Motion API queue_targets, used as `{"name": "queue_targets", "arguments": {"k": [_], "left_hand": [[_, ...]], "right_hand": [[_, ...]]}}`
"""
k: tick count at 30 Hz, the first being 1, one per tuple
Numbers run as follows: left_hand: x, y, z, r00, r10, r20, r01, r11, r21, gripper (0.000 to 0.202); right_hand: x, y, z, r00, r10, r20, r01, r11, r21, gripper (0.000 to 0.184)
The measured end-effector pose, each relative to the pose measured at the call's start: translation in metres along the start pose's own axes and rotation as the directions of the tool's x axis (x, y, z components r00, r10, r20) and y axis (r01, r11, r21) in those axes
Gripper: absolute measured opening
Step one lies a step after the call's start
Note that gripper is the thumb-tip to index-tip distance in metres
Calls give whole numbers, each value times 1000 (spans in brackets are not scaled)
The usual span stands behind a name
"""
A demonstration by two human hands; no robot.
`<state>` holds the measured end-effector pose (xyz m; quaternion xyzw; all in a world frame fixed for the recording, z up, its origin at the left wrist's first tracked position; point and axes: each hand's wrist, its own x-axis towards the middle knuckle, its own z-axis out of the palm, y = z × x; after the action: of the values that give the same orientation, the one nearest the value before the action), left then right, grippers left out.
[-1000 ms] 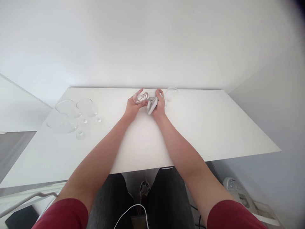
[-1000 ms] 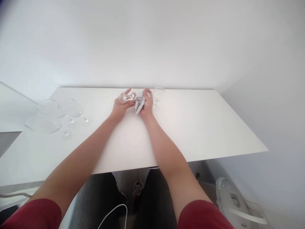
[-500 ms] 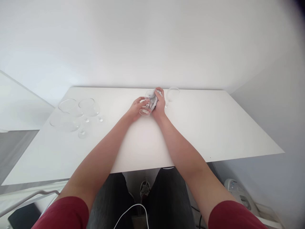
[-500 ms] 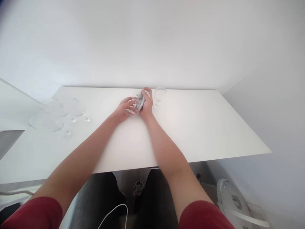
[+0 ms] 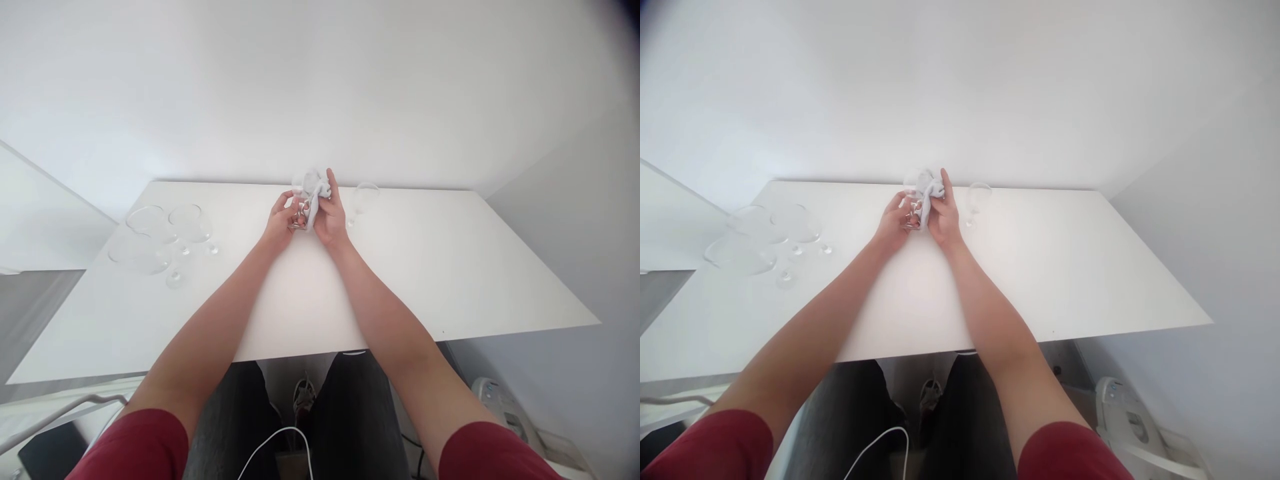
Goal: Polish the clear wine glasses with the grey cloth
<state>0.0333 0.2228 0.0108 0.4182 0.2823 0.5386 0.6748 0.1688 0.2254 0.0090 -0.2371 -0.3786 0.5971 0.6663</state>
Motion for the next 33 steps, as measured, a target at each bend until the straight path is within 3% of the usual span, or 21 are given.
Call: {"name": "queue_targets", "arguments": {"k": [4, 9, 12, 15, 18, 20, 22, 25, 29, 33], "left_hand": [[3, -4, -2, 995, -81, 52, 79, 996, 28, 26], [1, -5, -4, 960, -231, 160, 215, 970, 112, 34], [0, -5, -4, 929, -288, 231, 274, 957, 91, 31], [0, -9, -1, 968, -209, 140, 191, 973, 133, 33], [0, -12, 1, 979, -158, 129, 129, 969, 213, 38], [-1, -11, 0, 968, -190, 165, 154, 965, 211, 39], [-2, -9, -2, 942, -261, 212, 225, 957, 181, 39], [-3, -5, -3, 909, -315, 274, 290, 949, 125, 38], [-5, -3, 0, 929, -267, 255, 260, 964, 61, 33], [-8, 2, -1, 862, -364, 353, 366, 928, 63, 34]], "right_hand": [[0, 1, 4, 1000, 19, -3, -19, 1000, -1, 55], [2, -4, 1, 988, 157, 7, -157, 987, 28, 59], [1, -3, 3, 996, 23, -81, -23, 1000, 2, 52], [-2, 3, 8, 952, -222, -213, 178, 962, -205, 44], [-5, 6, 10, 924, -299, -237, 221, 926, -307, 48], [-5, 4, 7, 951, -210, -225, 160, 962, -222, 44], [-3, 0, 3, 988, -23, -152, 12, 998, -69, 43], [0, -5, -2, 979, 202, 5, -202, 977, 70, 54], [1, -5, -5, 965, 257, 52, -259, 965, 38, 61], [1, -6, -7, 972, 235, 6, -234, 970, -72, 69]]}}
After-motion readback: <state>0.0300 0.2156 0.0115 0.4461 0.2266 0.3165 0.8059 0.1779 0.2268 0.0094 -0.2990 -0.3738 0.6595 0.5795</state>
